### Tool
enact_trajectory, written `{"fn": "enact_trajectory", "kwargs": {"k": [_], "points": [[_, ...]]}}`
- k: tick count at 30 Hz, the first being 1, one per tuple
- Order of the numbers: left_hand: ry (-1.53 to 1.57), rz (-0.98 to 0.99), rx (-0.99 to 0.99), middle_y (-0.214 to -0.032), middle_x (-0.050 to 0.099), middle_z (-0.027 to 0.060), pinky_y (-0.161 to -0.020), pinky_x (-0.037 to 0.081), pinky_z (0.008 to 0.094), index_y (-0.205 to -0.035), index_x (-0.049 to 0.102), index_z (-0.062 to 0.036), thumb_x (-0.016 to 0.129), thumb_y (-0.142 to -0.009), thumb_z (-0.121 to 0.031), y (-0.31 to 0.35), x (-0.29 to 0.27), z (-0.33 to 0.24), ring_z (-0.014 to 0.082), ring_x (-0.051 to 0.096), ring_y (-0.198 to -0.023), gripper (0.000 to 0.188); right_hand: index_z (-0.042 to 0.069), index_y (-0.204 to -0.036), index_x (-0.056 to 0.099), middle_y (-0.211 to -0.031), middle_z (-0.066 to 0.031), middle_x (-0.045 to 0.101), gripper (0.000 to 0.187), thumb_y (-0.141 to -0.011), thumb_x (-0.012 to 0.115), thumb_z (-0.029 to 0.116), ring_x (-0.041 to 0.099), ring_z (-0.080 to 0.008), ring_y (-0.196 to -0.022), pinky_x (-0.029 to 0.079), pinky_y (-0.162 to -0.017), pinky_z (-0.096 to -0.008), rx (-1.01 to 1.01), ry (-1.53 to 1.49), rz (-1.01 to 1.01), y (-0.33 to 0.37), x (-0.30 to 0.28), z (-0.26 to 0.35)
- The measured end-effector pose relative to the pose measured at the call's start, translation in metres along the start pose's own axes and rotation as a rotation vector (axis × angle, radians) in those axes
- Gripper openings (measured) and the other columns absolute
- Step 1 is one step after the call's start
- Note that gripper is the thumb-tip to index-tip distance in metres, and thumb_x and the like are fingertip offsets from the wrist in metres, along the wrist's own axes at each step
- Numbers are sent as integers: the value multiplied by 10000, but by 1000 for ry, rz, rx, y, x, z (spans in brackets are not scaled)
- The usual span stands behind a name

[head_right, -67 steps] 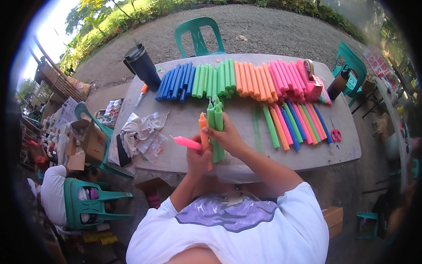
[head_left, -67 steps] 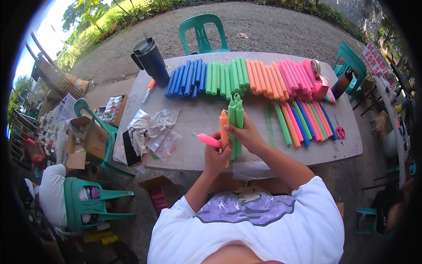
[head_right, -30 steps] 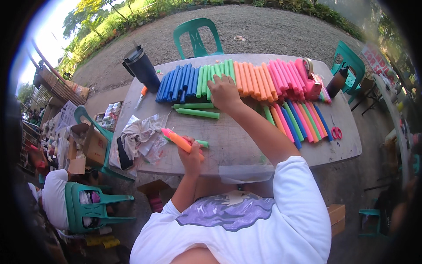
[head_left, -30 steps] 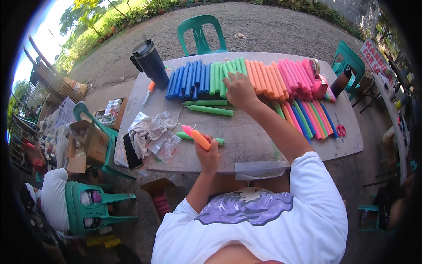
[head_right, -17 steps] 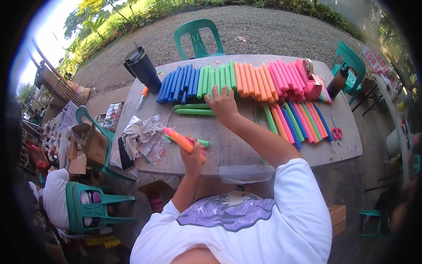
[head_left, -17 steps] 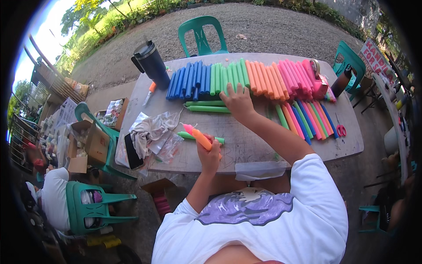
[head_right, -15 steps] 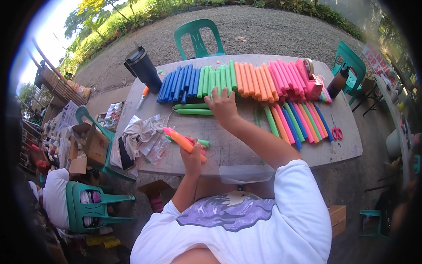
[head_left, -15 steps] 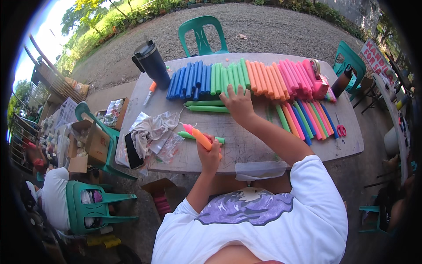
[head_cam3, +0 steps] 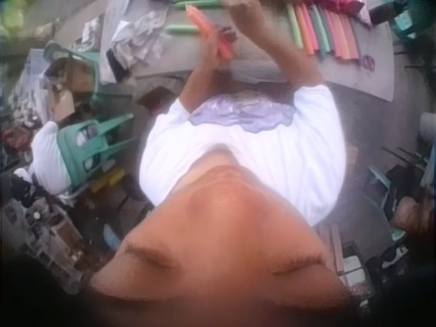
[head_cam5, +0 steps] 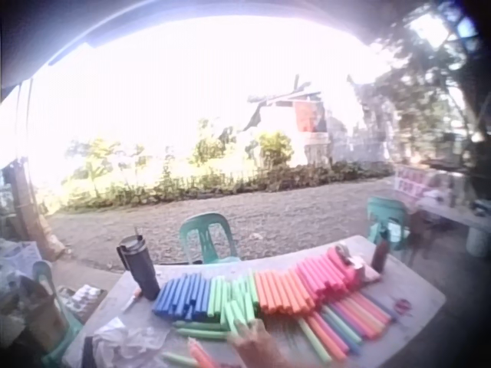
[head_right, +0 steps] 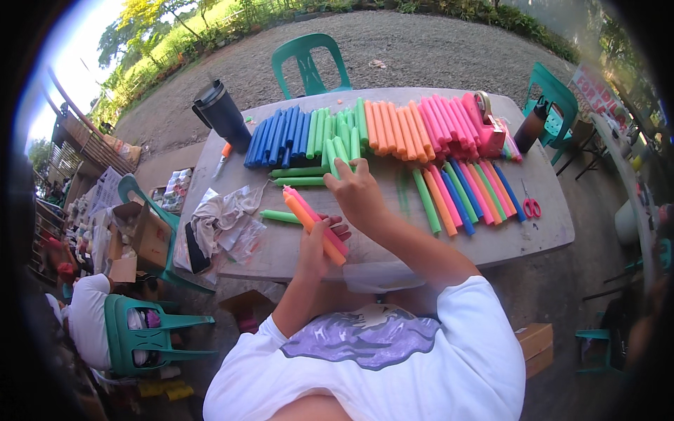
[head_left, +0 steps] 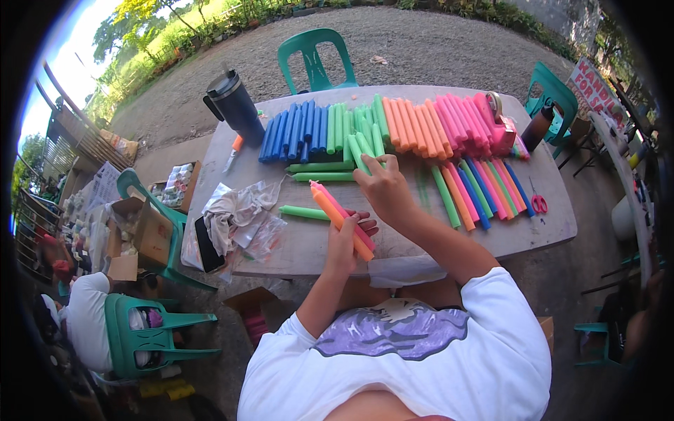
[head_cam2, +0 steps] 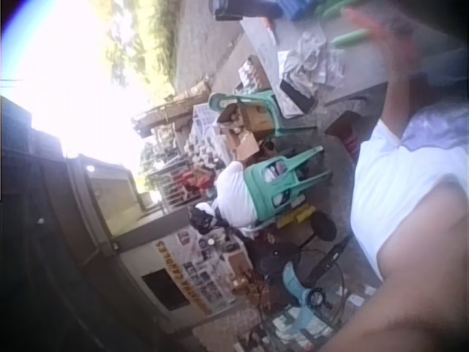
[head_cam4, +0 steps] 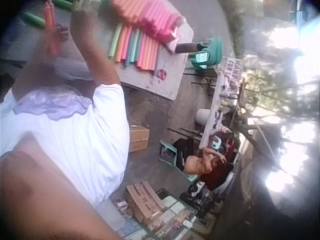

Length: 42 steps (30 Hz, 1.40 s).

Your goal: The person repeatedly picks up colorful cylindrical candles from a table, bundles them together by hand, and places the bundles back on the table. The person occasionally wipes the candles with a cloth. The process is repeated multiple times with different color combinations.

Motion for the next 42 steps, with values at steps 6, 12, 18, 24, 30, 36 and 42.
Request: {"fn": "enact_trajectory", "kwargs": {"k": [6, 12, 18, 24, 30, 36, 42], "points": [[262, 165, -251, -965, 578, 93, -749, 556, 360, -1202, 430, -63, 641, -859, -266, -8, 48, 9, 204, 634, -818, 451, 130, -889, 634, -1198, -85, 576, 191, -714, 712, 118, 494, -346, -1035, 479, -847, -416, -2, -302, 38, 74, -54, 32], [-1, 215, -96, -974, 574, 92, -681, 570, 345, -1199, 424, -74, 702, -812, -163, -16, 29, 26, 192, 632, -831, 485, 63, -1160, 494, -1179, -161, 519, 580, -710, 777, 294, 485, -305, -1075, 440, -894, -393, 322, -938, 140, 98, -61, 0], [-518, 290, 245, -1130, 567, 75, -864, 496, 330, -1322, 370, -48, 746, -709, -47, -4, 55, 7, 179, 587, -1021, 719, 56, -1365, 266, -1149, -106, 436, 871, -752, 773, 409, 463, -194, -1087, 401, -944, -351, 625, -1171, -17, 80, -22, -25], [-824, 342, 471, -1121, 582, 65, -880, 481, 330, -1200, 482, -45, 817, -648, -82, -2, 64, -20, 166, 583, -1026, 647, 51, -1259, 336, -1182, -121, 484, 797, -684, 838, 279, 497, -194, -1092, 419, -932, -345, 328, -1292, -208, 65, -33, -21], [-780, 265, 636, -1074, 599, 102, -807, 502, 326, -1225, 405, -33, 842, -634, -143, -8, 53, -16, 177, 605, -942, 744, 47, -1168, 441, -1097, -91, 580, 652, -680, 840, 211, 573, -165, -998, 472, -862, -311, 409, -1361, -144, 62, -26, -16], [-873, 150, 845, -1071, 590, 141, -777, 508, 363, -1189, 363, -28, 848, -657, -206, -1, 50, -7, 236, 619, -923, 741, 48, -1112, 513, -1114, -83, 614, 540, -697, 828, 190, 588, -145, -995, 477, -868, -309, 506, -1354, -9, 55, -36, -12], [-970, 259, 841, -1101, 569, 184, -765, 510, 410, -1234, 212, -25, 829, -690, -214, -4, 33, 13, 303, 624, -925, 844, 57, -1167, 491, -1148, -69, 585, 590, -691, 828, 145, 556, -134, -1034, 450, -908, -297, 438, -1359, 149, 58, -37, -8]]}}
Point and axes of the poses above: each hand's wrist, its own y-axis away from the middle knuckle, its own x-axis out of the palm, z = x × y, the point moved 5 cm from there along -y, towards the middle knuckle
